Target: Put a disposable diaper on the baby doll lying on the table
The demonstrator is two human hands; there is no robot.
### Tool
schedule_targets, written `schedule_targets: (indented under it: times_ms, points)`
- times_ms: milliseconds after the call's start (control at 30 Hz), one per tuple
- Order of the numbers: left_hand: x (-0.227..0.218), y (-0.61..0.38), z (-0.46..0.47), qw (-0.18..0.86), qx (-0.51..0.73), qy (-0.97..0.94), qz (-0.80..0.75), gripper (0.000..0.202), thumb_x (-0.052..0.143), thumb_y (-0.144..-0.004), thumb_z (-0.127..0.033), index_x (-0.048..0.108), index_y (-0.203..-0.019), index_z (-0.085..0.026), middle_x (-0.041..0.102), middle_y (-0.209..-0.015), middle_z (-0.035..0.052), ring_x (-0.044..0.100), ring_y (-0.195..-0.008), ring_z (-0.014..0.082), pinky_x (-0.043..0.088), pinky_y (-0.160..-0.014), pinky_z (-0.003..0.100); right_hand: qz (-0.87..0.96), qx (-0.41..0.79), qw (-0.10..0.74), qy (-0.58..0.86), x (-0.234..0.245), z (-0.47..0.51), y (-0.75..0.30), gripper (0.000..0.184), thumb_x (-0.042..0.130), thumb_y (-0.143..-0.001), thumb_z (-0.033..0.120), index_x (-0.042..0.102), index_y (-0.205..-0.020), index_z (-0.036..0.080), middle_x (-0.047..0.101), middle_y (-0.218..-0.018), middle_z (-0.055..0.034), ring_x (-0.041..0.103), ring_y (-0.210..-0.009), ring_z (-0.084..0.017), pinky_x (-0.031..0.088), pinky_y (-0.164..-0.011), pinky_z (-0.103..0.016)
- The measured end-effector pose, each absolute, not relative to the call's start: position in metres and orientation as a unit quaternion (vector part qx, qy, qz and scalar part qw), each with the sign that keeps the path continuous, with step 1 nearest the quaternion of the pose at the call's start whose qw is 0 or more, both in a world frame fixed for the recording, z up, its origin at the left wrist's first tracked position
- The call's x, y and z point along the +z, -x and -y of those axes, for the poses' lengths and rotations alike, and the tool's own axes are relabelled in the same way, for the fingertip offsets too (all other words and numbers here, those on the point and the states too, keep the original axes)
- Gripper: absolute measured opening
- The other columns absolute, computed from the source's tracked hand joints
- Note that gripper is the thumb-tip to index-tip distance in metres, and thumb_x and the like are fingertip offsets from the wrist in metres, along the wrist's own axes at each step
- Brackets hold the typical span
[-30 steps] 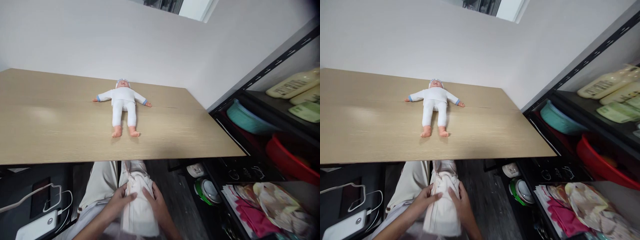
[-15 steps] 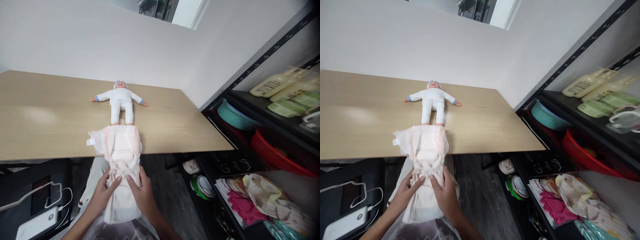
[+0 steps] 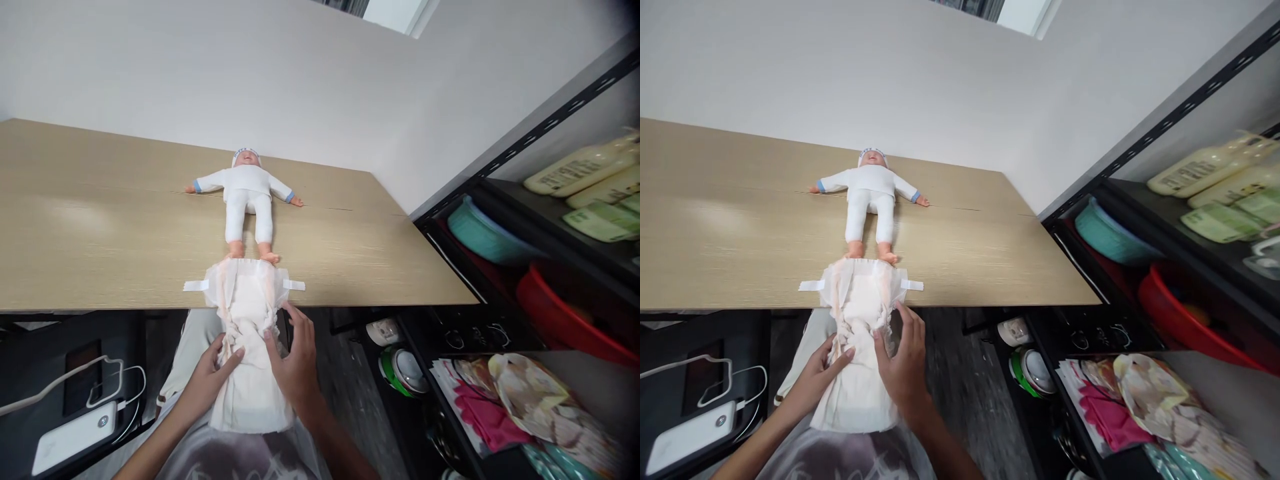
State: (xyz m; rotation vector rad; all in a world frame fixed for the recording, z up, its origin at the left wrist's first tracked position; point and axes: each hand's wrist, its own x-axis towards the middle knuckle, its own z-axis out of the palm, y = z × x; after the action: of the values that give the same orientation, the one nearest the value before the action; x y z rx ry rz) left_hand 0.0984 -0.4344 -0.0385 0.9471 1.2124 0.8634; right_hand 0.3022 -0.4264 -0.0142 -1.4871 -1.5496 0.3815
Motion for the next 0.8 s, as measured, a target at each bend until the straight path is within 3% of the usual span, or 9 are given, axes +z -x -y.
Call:
schedule_targets:
  times_ms: [100,200,300,433,533,633,733,800]
  points:
    - [-0.035,-0.096,0.434,0.619,0.350,-0.455,-0.536,0.078,0.076,-0.094,-0.078,0.066,-0.146,-0.021,0.072,-0.156,0.0153,0.069,-0.144,0.0388,0.057,-0.122,0.049,0.750,0.122,0.391,0.520,0.005,0.392,-0.297,0.061,0.066,-0.112,0.038,0.050,-0.170,0.025,0.061,-0.167,-0.0143,0.052,-0.160,-0.034,0.048,-0.132,-0.061]
    - [-0.030,-0.087,0.433,0.582,0.295,-0.532,-0.540,0.072,0.070,-0.101,-0.073,0.061,-0.153,-0.024,0.070,-0.159,0.0131,0.063,-0.151,0.0388,0.050,-0.128,0.051,0.826,0.114,0.295,0.467,0.011,0.350,-0.286,0.067,0.065,-0.114,0.046,0.048,-0.172,0.018,0.046,-0.181,-0.0152,0.034,-0.173,-0.033,0.037,-0.141,-0.058]
    - [-0.016,-0.067,0.428,0.533,0.211,-0.634,-0.519,0.064,0.070,-0.104,-0.068,0.063,-0.154,-0.029,0.076,-0.149,0.0111,0.068,-0.142,0.0391,0.057,-0.118,0.049,0.853,0.113,0.230,0.455,0.003,0.319,-0.278,0.068,0.060,-0.116,0.050,0.045,-0.175,0.019,0.039,-0.185,-0.0125,0.031,-0.175,-0.030,0.031,-0.144,-0.056]
    - [0.023,-0.031,0.402,0.434,0.120,-0.748,-0.487,0.053,0.067,-0.106,-0.065,0.071,-0.145,-0.030,0.082,-0.128,0.0096,0.077,-0.117,0.0342,0.061,-0.103,0.043,0.851,0.103,0.209,0.471,-0.009,0.309,-0.276,0.068,0.056,-0.117,0.052,0.043,-0.177,0.022,0.035,-0.187,-0.0104,0.030,-0.176,-0.030,0.030,-0.143,-0.057]
    - [0.055,-0.013,0.357,0.329,0.153,-0.813,-0.455,0.040,0.059,-0.113,-0.056,0.072,-0.141,-0.031,0.079,-0.133,0.0089,0.075,-0.121,0.0308,0.058,-0.107,0.043,0.845,0.094,0.215,0.480,-0.012,0.312,-0.276,0.068,0.055,-0.117,0.052,0.044,-0.177,0.023,0.034,-0.187,-0.0092,0.030,-0.176,-0.030,0.029,-0.144,-0.057]
    - [0.070,-0.016,0.289,0.158,0.199,-0.867,-0.429,0.036,0.055,-0.115,-0.040,0.068,-0.145,-0.025,0.075,-0.142,0.0136,0.069,-0.129,0.0338,0.055,-0.113,0.050,0.842,0.087,0.218,0.485,-0.012,0.314,-0.275,0.067,0.055,-0.117,0.052,0.045,-0.177,0.025,0.035,-0.187,-0.0078,0.031,-0.175,-0.029,0.030,-0.144,-0.056]
    - [0.067,-0.036,0.218,-0.007,0.175,-0.904,-0.391,0.060,0.052,-0.106,-0.011,0.054,-0.165,-0.023,0.059,-0.167,0.0201,0.057,-0.150,0.0397,0.049,-0.120,0.058,0.841,0.083,0.217,0.488,-0.012,0.313,-0.275,0.066,0.056,-0.116,0.052,0.045,-0.176,0.027,0.035,-0.187,-0.0073,0.032,-0.174,-0.030,0.031,-0.143,-0.056]
    - [0.061,-0.052,0.180,-0.064,0.116,-0.935,-0.330,0.085,0.055,-0.095,0.001,0.045,-0.174,-0.030,0.040,-0.183,0.0168,0.043,-0.165,0.0411,0.045,-0.124,0.057,0.841,0.084,0.216,0.488,-0.012,0.313,-0.275,0.066,0.057,-0.116,0.052,0.046,-0.176,0.027,0.035,-0.187,-0.0076,0.033,-0.174,-0.030,0.031,-0.143,-0.056]
